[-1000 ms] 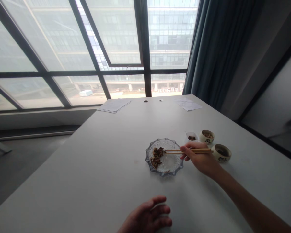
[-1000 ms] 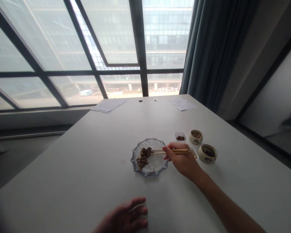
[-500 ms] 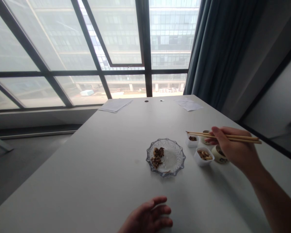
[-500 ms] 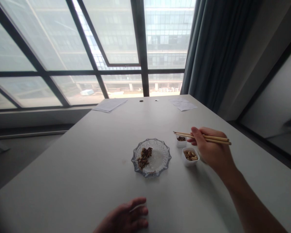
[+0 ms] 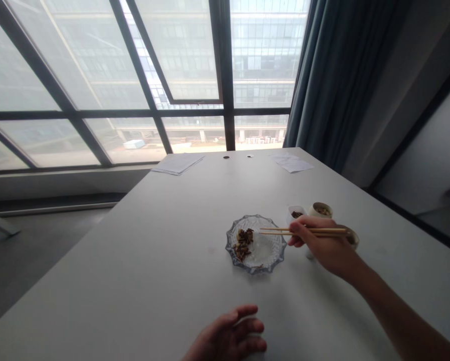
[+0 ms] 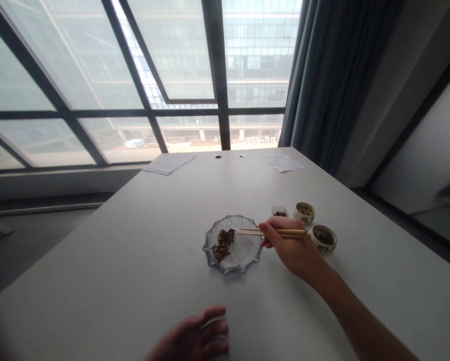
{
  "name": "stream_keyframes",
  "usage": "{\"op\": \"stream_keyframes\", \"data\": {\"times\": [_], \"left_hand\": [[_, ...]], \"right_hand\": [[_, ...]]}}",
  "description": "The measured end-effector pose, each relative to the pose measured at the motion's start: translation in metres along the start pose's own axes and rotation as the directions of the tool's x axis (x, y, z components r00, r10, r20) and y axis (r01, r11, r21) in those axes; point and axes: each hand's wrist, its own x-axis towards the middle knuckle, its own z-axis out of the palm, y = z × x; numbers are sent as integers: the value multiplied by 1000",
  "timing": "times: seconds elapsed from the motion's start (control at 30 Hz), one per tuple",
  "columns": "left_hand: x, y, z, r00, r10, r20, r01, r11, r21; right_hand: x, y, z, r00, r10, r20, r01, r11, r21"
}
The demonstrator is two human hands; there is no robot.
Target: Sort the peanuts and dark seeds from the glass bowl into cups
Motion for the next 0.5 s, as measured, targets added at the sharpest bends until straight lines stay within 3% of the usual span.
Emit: {"op": "stream_keyframes", "data": {"times": [0.17, 0.37, 0.5], "left_hand": [[-1, 0, 0, 1000, -3, -13, 3, 1000, 0], [-2, -1, 1, 1000, 8, -22, -8, 1000, 4], [-1, -2, 1, 1000, 11, -11, -11, 1000, 20]], "right_hand": [[-3, 7, 23, 993, -43, 115, 44, 999, -12], [-3, 19, 36, 993, -22, 115, 20, 1000, 18], [0, 21, 32, 999, 20, 42, -24, 995, 93]]}}
